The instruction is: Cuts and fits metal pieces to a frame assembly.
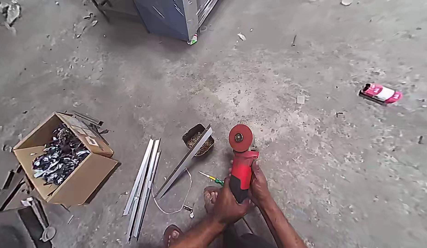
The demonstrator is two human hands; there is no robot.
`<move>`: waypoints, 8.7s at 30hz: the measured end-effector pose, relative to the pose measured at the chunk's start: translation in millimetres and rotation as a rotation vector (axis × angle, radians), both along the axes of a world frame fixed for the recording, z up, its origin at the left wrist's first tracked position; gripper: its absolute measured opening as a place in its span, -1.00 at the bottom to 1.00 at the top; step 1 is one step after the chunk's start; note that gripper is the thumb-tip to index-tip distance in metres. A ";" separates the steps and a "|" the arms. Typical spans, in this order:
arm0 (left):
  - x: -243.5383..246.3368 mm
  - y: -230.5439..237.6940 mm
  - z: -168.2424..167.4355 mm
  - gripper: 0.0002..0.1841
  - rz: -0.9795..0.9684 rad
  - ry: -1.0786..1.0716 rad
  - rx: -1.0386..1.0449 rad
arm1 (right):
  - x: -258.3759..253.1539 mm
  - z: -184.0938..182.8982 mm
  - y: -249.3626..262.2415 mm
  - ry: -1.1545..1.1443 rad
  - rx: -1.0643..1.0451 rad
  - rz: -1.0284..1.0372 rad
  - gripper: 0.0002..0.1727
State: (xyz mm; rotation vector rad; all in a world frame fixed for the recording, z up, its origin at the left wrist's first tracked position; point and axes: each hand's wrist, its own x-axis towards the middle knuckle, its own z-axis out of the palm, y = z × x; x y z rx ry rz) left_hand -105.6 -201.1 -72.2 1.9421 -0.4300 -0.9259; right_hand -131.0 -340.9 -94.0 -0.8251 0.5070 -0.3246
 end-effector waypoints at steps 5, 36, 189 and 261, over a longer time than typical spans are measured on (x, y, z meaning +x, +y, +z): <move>-15.3 -8.4 1.4 -0.08 -0.002 -0.038 0.083 | -0.9 16.1 -2.0 0.092 -0.007 -0.044 -0.19; 189.3 60.9 6.7 -0.49 -0.021 0.091 0.361 | 18.2 15.9 -58.6 0.659 -0.794 0.297 -0.23; 188.4 63.7 -7.2 -0.40 0.030 0.440 0.194 | 61.0 -28.1 -44.0 0.435 -0.408 0.173 -0.28; 179.6 113.3 66.4 -0.31 0.124 0.414 -0.317 | -24.4 -57.6 -180.9 0.857 -1.123 0.511 -0.01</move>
